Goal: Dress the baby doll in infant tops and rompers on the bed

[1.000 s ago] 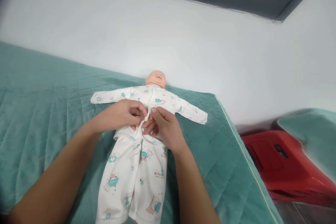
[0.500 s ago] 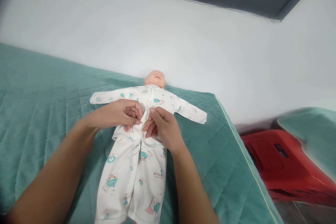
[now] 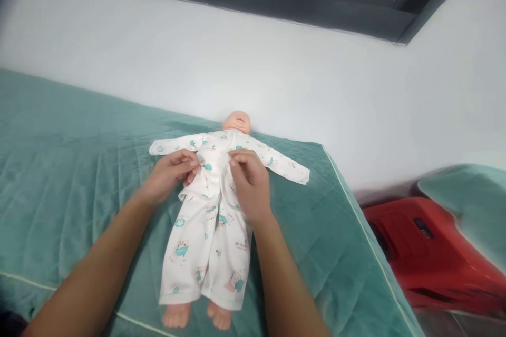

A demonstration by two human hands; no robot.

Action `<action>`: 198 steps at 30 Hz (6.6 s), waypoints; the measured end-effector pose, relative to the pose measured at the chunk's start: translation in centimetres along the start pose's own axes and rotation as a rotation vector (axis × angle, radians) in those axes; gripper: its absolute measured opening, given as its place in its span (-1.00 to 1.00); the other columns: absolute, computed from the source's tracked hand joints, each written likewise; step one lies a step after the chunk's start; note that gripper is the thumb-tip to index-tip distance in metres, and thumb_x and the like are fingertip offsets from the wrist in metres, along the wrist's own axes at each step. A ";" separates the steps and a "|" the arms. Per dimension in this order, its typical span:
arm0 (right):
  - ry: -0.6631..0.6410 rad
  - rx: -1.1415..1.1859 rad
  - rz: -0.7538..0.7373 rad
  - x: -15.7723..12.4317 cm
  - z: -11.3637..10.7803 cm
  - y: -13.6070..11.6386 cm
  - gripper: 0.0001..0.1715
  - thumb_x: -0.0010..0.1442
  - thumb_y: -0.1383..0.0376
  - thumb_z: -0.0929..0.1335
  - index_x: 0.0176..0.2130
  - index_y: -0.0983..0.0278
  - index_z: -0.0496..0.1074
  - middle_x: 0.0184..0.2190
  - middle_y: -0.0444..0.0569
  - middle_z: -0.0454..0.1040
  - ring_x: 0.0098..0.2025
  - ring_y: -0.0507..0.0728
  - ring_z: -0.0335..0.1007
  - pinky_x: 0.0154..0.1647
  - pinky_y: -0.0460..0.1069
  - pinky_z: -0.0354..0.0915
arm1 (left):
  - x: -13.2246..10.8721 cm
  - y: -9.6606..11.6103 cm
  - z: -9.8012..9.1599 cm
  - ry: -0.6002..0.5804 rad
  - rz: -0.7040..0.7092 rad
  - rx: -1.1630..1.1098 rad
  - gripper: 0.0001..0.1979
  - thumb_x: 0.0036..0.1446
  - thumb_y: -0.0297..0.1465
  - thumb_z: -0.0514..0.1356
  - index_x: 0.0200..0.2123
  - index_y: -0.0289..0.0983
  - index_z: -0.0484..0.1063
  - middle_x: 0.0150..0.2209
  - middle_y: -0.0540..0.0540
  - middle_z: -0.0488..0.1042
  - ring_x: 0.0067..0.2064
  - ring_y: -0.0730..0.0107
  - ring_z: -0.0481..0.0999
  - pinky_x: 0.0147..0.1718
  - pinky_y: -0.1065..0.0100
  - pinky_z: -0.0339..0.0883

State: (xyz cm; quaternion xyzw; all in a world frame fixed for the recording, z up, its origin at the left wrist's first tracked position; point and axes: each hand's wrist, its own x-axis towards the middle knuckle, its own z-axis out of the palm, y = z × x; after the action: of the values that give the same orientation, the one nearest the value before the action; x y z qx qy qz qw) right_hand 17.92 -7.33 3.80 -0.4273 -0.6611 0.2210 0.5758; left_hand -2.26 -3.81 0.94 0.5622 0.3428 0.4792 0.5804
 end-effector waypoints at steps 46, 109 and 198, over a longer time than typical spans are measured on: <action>0.184 -1.016 0.372 0.0 -10.6 10.0 -0.34 0.20 0.20 0.26 0.22 0.43 0.20 0.24 0.32 0.21 0.29 0.38 0.07 0.26 0.26 0.05 | 3.0 -4.3 -8.3 0.594 -0.130 1.363 -0.44 0.20 -0.41 0.03 0.28 -0.24 0.16 0.36 -0.28 0.10 0.36 -0.01 0.09 0.27 -0.07 0.02; 0.080 -0.580 0.467 -9.5 -3.8 1.9 -0.87 0.08 0.31 0.30 -0.30 0.19 0.24 -0.49 -0.21 0.34 -0.42 0.07 0.26 -0.38 -0.06 0.09 | -7.5 -4.9 0.4 0.387 0.209 1.076 -0.79 0.26 -0.33 0.06 -0.22 -0.21 0.50 -0.05 -0.11 0.50 -0.04 0.17 0.42 -0.03 0.15 0.30; -0.059 -0.304 0.298 -21.7 -2.4 -5.7 -0.72 0.21 0.43 0.29 -0.08 0.18 0.30 -0.04 -0.01 0.32 0.06 0.17 0.26 0.10 0.14 0.24 | -19.3 0.0 10.5 0.098 0.457 1.253 -0.76 0.17 -0.50 0.13 -0.08 -0.24 0.41 0.21 -0.21 0.30 0.32 -0.06 0.12 0.25 -0.21 0.08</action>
State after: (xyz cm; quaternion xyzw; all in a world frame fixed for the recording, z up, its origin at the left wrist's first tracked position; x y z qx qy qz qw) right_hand 17.86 -28.69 -3.54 -0.5958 -0.6329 0.2139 0.4457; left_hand 1.66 -25.33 -0.41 0.8291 0.4546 0.3254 0.0121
